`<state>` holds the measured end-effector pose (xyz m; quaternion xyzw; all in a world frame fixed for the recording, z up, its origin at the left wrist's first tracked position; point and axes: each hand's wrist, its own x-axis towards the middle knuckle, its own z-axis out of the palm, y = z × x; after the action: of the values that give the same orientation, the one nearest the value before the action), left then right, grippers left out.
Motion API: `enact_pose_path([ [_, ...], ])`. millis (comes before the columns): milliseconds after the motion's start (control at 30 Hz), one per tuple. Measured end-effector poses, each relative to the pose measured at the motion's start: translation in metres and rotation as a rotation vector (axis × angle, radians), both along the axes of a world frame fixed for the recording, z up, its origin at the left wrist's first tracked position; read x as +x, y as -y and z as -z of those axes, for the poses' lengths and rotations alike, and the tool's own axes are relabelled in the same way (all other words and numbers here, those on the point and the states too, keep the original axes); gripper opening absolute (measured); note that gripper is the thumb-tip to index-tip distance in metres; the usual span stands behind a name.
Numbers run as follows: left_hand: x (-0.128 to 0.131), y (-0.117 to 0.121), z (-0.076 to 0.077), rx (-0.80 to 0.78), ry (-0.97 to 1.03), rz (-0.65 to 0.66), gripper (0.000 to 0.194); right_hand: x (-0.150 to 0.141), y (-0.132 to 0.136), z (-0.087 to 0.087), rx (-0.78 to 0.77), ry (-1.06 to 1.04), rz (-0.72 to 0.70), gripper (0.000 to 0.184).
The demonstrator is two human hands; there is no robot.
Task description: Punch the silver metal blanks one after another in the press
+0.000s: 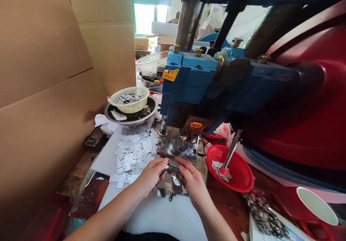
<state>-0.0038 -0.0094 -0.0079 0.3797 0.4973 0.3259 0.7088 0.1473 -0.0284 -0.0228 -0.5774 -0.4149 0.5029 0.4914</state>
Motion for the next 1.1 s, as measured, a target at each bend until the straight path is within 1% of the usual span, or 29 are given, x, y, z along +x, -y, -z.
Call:
enact_pose_path([
  [67,0.001,-0.001,0.000,0.068,-0.071,0.030,0.033,0.002,0.000,0.001,0.067,0.127,-0.005,0.038],
  [133,0.002,-0.004,0.001,0.184,-0.173,0.044,0.026,0.005,0.000,0.004,0.107,0.166,0.018,0.041],
  [233,0.005,-0.014,0.000,0.383,-0.374,0.042,0.020,0.010,-0.007,0.006,0.118,0.247,0.045,0.035],
  [300,0.009,-0.022,-0.001,0.483,-0.478,0.041,0.019,0.015,-0.017,0.007,0.152,0.383,0.071,0.030],
  [400,0.015,-0.036,-0.004,0.568,-0.559,0.014,0.021,0.025,-0.040,0.006,0.289,0.596,0.112,0.026],
  [467,0.018,-0.043,-0.004,0.602,-0.625,-0.005,0.029,0.030,-0.057,0.007,0.370,0.679,0.111,0.025],
  [500,0.019,-0.045,-0.004,0.635,-0.669,0.006,0.034,0.032,-0.064,0.007,0.392,0.705,0.109,0.025],
  [567,0.020,-0.048,-0.004,0.748,-0.779,0.087,0.041,0.036,-0.077,0.009,0.406,0.736,0.108,0.025],
  [633,0.019,-0.049,-0.004,0.863,-0.897,0.215,0.046,0.037,-0.085,0.011,0.403,0.741,0.109,0.025],
  [667,0.019,-0.050,-0.004,0.892,-0.952,0.272,0.048,0.038,-0.087,0.012,0.398,0.739,0.107,0.025],
  [733,0.018,-0.050,-0.006,0.886,-1.039,0.354,0.049,0.038,-0.090,0.013,0.385,0.732,0.096,0.025],
  [800,0.018,-0.051,-0.008,0.857,-1.082,0.386,0.048,0.039,-0.091,0.013,0.367,0.720,0.087,0.025],
  [967,0.018,-0.056,-0.014,0.868,-1.028,0.377,0.047,0.041,-0.096,0.013,0.320,0.690,0.064,0.026],
  [1100,0.018,-0.060,-0.018,0.818,-0.979,0.365,0.041,0.040,-0.099,0.012,0.295,0.670,0.063,0.025],
])
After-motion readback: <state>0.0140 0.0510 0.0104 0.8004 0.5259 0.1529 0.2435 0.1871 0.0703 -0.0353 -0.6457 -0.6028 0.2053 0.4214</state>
